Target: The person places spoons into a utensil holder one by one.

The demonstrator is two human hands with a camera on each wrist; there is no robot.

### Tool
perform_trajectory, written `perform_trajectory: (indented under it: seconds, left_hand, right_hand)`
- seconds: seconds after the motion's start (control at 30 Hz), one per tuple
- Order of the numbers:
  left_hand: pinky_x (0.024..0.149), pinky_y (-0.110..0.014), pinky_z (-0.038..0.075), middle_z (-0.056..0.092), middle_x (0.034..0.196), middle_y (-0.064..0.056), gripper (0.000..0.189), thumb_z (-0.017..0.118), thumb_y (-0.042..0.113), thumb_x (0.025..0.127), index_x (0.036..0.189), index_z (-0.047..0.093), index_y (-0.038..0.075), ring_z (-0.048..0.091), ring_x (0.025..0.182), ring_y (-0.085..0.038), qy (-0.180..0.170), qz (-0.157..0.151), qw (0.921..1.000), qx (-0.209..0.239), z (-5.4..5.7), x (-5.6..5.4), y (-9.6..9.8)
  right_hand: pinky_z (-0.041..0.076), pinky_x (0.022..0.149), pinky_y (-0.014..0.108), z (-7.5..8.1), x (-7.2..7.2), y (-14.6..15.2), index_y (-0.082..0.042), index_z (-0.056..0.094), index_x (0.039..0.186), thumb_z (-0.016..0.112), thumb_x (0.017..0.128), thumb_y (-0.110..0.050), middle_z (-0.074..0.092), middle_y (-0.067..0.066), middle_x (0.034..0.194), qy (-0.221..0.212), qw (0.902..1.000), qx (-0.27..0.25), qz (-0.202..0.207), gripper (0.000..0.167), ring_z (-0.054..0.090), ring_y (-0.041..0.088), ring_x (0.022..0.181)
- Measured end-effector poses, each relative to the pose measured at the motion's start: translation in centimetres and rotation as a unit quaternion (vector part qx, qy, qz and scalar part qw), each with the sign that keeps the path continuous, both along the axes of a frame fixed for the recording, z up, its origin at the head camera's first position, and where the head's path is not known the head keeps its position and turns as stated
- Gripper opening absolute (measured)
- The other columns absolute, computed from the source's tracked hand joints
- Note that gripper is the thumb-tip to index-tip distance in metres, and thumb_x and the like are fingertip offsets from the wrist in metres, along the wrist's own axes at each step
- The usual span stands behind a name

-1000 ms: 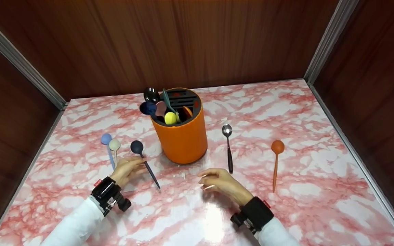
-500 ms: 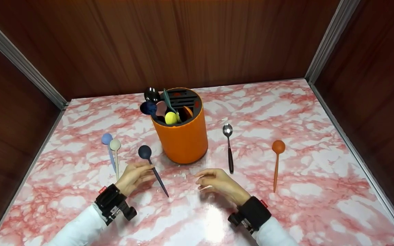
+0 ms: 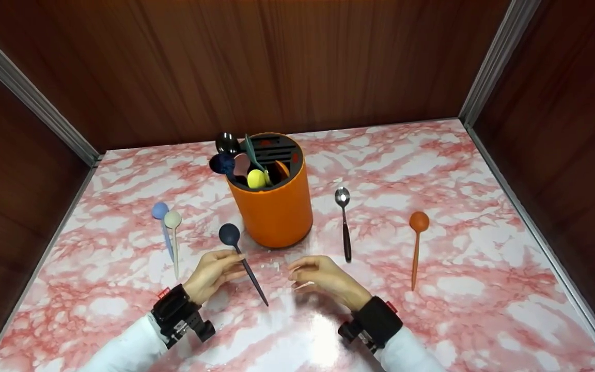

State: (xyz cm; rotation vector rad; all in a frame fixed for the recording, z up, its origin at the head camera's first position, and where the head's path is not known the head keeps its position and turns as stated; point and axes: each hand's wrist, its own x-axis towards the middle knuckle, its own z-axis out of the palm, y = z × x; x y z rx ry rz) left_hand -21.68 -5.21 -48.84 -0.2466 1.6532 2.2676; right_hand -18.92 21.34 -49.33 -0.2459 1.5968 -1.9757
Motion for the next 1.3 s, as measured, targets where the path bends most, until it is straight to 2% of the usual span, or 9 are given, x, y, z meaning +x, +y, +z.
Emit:
perform_trajectory:
  seconds: [0.23,0.47,0.6,0.7,0.83,1.0,1.17,1.3]
  left_hand:
    - [0.076,-0.038,0.06,0.062,0.073,-0.007,0.009,0.06,-0.01,0.087,0.081,0.058,-0.004,0.065,0.064,-0.016,0.006,0.003,0.9999,0.012,0.1,0.6,1.0]
    - [0.078,-0.041,0.059,0.06,0.073,-0.008,0.01,0.06,-0.011,0.086,0.082,0.055,-0.004,0.065,0.064,-0.017,0.003,0.012,0.9997,0.022,0.6,0.9,1.9]
    - [0.077,-0.04,0.06,0.061,0.073,-0.008,0.01,0.06,-0.011,0.086,0.082,0.055,-0.003,0.065,0.063,-0.017,0.005,0.012,0.9996,0.025,0.9,1.2,2.3]
    - [0.076,-0.039,0.06,0.061,0.074,-0.008,0.01,0.06,-0.011,0.087,0.083,0.056,-0.004,0.065,0.063,-0.017,0.008,0.014,0.9995,0.025,1.1,1.4,2.6]
    - [0.075,-0.038,0.06,0.062,0.075,-0.008,0.009,0.06,-0.011,0.087,0.084,0.055,-0.004,0.066,0.063,-0.016,0.012,0.016,0.9994,0.028,1.3,1.6,3.0]
    - [0.074,-0.037,0.061,0.063,0.075,-0.007,0.009,0.06,-0.01,0.088,0.085,0.056,-0.004,0.067,0.062,-0.017,0.017,0.017,0.9993,0.03,1.5,1.9,3.3]
    - [0.073,-0.036,0.061,0.062,0.076,-0.008,0.008,0.061,-0.01,0.087,0.085,0.056,-0.004,0.066,0.063,-0.016,0.024,0.023,0.9989,0.034,1.5,1.9,3.5]
    - [0.073,-0.036,0.061,0.062,0.077,-0.009,0.009,0.061,-0.01,0.087,0.085,0.055,-0.003,0.066,0.063,-0.016,0.023,0.029,0.9987,0.034,1.5,2.0,3.5]
  right_hand:
    - [0.053,0.094,0.043,-0.2,-0.1,-0.5,0.009,0.058,0.122,0.057,0.094,0.0,0.064,0.009,0.106,0.006,0.9999,-0.004,0.01,0.03,0.063,0.015,0.094]
    - [0.053,0.094,0.039,-0.1,0.0,-0.8,0.017,0.053,0.125,0.056,0.095,0.0,0.063,0.011,0.114,0.018,0.9995,-0.003,0.024,0.035,0.063,0.017,0.097]
    - [0.05,0.097,0.045,0.0,0.1,-1.1,0.012,0.058,0.122,0.058,0.094,-0.001,0.062,0.014,0.118,0.005,0.9995,-0.001,0.032,0.031,0.062,0.017,0.097]
    - [0.05,0.097,0.045,0.2,0.2,-1.2,0.009,0.062,0.119,0.058,0.092,0.0,0.063,0.013,0.114,-0.002,0.9995,0.003,0.032,0.029,0.062,0.015,0.095]
    - [0.054,0.091,0.038,0.1,0.2,-1.4,0.011,0.06,0.12,0.058,0.091,0.001,0.067,0.01,0.103,0.003,0.9993,0.017,0.034,0.03,0.062,0.014,0.093]
    - [0.056,0.08,0.026,-0.2,0.3,-1.6,0.01,0.062,0.117,0.06,0.088,0.0,0.068,0.007,0.099,0.007,0.9983,0.047,0.033,0.031,0.062,0.014,0.09]
    - [0.055,0.075,0.022,-0.4,0.2,-1.7,0.008,0.064,0.114,0.061,0.085,0.0,0.067,0.005,0.096,0.012,0.9979,0.056,0.032,0.03,0.061,0.011,0.086]
    - [0.055,0.074,0.02,-0.4,0.3,-1.7,0.009,0.064,0.113,0.064,0.086,0.0,0.068,0.004,0.093,0.015,0.9983,0.043,0.037,0.028,0.062,0.01,0.083]
